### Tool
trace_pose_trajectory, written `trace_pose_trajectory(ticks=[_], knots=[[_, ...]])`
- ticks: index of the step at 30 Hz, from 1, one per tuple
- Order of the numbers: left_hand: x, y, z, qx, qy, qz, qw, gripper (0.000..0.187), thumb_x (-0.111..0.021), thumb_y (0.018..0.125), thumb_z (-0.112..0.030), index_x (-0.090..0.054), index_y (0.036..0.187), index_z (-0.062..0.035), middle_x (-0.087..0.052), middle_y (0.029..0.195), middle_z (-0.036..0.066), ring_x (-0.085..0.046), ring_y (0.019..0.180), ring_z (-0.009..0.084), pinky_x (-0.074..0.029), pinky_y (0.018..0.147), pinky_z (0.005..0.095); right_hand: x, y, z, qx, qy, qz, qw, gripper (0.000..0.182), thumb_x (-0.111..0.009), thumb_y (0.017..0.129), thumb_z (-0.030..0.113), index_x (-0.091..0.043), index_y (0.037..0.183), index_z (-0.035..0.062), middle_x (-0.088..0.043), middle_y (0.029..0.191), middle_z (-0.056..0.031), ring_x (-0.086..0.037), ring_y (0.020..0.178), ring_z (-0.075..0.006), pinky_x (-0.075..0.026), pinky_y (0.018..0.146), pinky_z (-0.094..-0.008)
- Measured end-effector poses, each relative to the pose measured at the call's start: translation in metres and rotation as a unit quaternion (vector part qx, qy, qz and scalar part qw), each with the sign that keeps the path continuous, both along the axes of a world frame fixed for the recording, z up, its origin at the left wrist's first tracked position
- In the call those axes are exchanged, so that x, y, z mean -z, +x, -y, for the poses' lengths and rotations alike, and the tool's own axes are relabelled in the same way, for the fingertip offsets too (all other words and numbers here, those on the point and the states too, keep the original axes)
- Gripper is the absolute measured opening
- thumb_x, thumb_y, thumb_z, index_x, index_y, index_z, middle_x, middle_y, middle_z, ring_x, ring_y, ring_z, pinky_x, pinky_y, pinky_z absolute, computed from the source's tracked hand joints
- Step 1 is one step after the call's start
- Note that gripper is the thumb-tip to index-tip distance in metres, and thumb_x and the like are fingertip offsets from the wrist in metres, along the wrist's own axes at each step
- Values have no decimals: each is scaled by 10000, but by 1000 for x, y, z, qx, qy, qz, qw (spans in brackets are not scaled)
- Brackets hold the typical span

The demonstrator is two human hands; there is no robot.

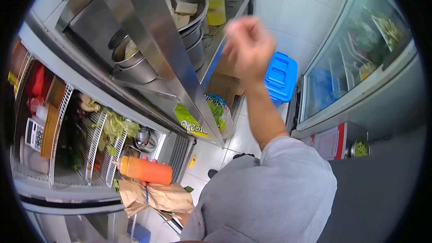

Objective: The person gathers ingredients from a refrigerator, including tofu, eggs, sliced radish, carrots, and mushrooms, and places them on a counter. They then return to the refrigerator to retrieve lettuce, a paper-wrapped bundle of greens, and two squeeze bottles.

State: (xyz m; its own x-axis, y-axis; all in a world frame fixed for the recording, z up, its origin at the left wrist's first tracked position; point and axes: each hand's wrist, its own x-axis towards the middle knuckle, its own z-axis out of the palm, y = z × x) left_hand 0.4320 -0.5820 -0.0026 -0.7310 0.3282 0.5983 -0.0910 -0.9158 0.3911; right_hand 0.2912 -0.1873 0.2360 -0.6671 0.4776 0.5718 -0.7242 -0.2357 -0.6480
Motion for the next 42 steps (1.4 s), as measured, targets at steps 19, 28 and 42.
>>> trace_pose_trajectory(ticks=[19, 28, 42], knots=[[-30, 83, -58, -376, -4, 319, 870, 914, -780, 748, -308, -262, 1469, -92, -375, 1455, 190, -472, 1249, 390, -394, 979, 672, 30, -94, -114, 4, 340, 106, 934, 643, -755, 755, 212, -474, 1272, -47, -585, 1140, -150, -575, 1034, -254, -443, 930, -360], [-14, 87, -36, -269, 68, 294, 915, 728, -679, 850, -333, -333, 1435, -73, -408, 1435, 154, -483, 1231, 388, -437, 941, 659, 91, 95, 23, -349, 257, 133, 891, 999, -851, 579, 299, -356, 1367, -62, -538, 1241, -200, -570, 1109, -311, -476, 934, -429], [48, 168, 39, -379, 190, 386, 819, 704, -668, 874, -330, -323, 1433, -77, -466, 1367, 170, -511, 1207, 343, -458, 953, 600, 101, 188, 279, -540, 427, 61, 723, 864, -833, 671, 200, -352, 1362, 7, -510, 1234, -165, -505, 1161, -287, -403, 1001, -372]])
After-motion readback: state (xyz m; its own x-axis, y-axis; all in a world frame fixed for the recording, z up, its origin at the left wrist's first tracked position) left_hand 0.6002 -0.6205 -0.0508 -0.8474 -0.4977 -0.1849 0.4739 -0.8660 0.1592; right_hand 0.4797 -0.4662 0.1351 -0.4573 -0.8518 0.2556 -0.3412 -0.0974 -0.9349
